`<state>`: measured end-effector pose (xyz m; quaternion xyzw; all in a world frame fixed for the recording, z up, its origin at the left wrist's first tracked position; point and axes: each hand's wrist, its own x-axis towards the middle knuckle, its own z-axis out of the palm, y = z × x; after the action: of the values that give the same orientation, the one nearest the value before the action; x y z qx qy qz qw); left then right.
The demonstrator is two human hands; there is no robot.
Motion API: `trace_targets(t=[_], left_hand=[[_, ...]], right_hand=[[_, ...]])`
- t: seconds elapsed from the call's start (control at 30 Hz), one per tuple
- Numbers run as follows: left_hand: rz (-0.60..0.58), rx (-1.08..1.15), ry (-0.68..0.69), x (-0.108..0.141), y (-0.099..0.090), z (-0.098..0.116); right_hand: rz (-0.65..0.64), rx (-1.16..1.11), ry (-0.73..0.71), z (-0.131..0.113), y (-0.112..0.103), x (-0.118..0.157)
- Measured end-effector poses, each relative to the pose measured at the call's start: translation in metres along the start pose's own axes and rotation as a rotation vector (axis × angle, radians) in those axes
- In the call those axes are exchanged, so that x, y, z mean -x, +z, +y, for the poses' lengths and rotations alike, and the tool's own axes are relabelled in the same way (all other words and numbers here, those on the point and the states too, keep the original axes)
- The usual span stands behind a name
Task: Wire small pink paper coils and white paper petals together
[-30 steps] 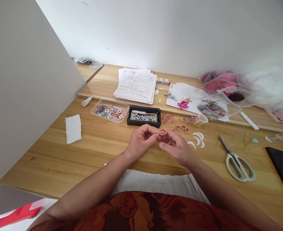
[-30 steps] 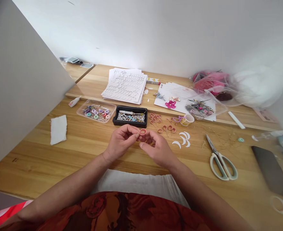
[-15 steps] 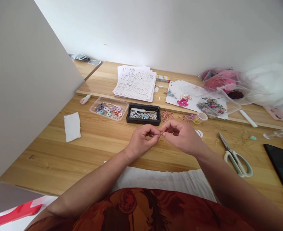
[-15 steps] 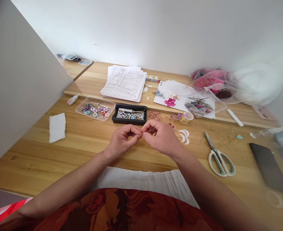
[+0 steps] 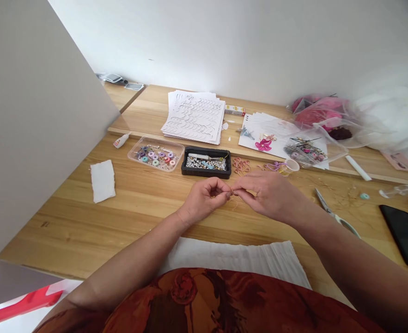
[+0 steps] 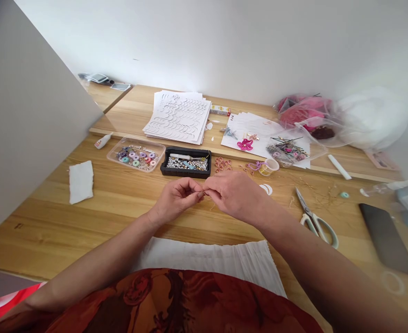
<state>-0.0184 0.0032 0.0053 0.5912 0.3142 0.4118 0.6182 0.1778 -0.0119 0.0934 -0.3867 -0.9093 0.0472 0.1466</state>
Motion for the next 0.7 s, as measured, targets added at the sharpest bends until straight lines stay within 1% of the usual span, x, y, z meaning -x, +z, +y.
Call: trace_targets(t=[0.1,0.23,0.57,0.63,0.7], left_hand=[[0.002,0.025,-0.011,0.000,0.000,0.000],[0.005,0.037,-0.017,0.000,0.000,-0.001],[0.034,0.025,-0.031,0.001,0.002,-0.001],[0.040,0.031,-0.037,0.001,0.002,0.001],[0.038,0.053,-0.042,0.000,0.003,0.003]], right_hand=[[-0.013,0.002,0.020,-0.001,-0.001,-0.001],[-0.064,0.018,0.057,-0.002,-0.003,-0.003],[-0.110,0.028,0.030,-0.004,-0.004,-0.011],[-0.111,0.010,0.062,-0.004,-0.004,-0.012],[-0.130,-0.056,0.121,-0.003,-0.007,-0.012]])
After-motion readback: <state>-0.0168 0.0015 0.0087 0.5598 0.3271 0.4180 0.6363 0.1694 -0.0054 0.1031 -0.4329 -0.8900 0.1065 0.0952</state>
